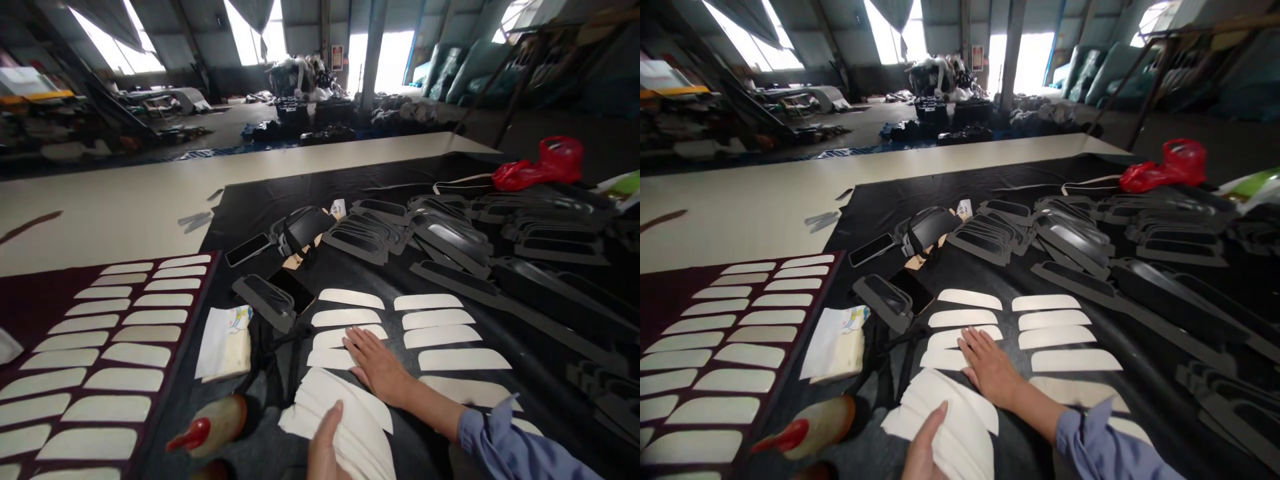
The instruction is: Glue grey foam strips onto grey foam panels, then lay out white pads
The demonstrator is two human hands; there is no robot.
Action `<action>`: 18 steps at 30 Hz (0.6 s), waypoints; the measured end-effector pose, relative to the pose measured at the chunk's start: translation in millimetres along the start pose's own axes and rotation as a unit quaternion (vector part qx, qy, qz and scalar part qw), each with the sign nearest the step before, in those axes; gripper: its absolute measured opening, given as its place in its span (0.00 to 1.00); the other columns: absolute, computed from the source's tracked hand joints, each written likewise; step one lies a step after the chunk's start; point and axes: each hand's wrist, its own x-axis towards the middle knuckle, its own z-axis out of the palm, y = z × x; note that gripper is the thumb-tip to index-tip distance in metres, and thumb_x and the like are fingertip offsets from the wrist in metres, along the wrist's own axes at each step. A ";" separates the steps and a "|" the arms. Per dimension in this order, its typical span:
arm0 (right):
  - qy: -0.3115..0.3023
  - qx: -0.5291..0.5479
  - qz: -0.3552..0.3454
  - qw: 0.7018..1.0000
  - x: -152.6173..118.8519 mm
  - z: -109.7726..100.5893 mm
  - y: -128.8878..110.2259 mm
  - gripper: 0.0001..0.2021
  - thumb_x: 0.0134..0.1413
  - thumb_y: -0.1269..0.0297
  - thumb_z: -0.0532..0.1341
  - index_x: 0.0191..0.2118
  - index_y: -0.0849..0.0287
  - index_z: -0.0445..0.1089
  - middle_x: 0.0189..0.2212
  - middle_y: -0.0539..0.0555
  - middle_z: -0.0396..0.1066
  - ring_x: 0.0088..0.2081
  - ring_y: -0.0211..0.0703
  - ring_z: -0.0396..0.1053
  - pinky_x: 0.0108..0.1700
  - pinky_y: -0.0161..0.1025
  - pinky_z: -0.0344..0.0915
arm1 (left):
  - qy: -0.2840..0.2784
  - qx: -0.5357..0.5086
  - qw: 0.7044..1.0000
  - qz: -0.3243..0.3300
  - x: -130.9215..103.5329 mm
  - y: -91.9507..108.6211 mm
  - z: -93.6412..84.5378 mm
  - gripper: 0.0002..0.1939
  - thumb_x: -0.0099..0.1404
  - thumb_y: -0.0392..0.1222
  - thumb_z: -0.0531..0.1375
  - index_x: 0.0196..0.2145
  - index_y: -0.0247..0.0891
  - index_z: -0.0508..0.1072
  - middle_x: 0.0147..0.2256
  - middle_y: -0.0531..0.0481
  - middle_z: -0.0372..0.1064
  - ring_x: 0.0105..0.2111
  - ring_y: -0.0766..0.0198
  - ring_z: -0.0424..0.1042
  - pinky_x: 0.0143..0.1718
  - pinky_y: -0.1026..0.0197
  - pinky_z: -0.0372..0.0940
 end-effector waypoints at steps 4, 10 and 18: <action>0.020 0.009 -0.007 1.000 5.7 1.0 3.1 0.24 0.60 0.67 0.50 0.61 0.65 0.50 0.60 0.64 0.53 0.62 0.50 0.46 0.58 0.54 0.54 | 0.016 -0.056 0.998 0.005 -10.1 9.4 19.2 0.22 0.57 0.33 0.58 0.50 0.25 0.65 0.36 0.38 0.75 0.45 0.50 0.70 0.49 0.51 0.64; 0.011 0.065 0.050 0.997 -5.5 -32.5 -13.7 0.14 0.61 0.70 0.46 0.46 0.62 0.66 0.43 0.62 0.69 0.46 0.49 0.65 0.46 0.48 0.62 | 0.001 -0.061 0.998 0.002 -10.7 10.5 15.9 0.24 0.59 0.34 0.58 0.52 0.22 0.61 0.34 0.37 0.75 0.45 0.50 0.71 0.49 0.51 0.65; -0.159 0.195 0.204 0.946 -17.5 -37.7 -39.7 0.12 0.61 0.66 0.49 0.29 0.60 0.65 0.27 0.53 0.70 0.31 0.39 0.67 0.32 0.34 0.59 | -0.022 -0.067 0.998 0.004 -14.5 7.3 3.0 0.19 0.57 0.34 0.59 0.47 0.27 0.68 0.34 0.39 0.75 0.45 0.51 0.71 0.49 0.52 0.64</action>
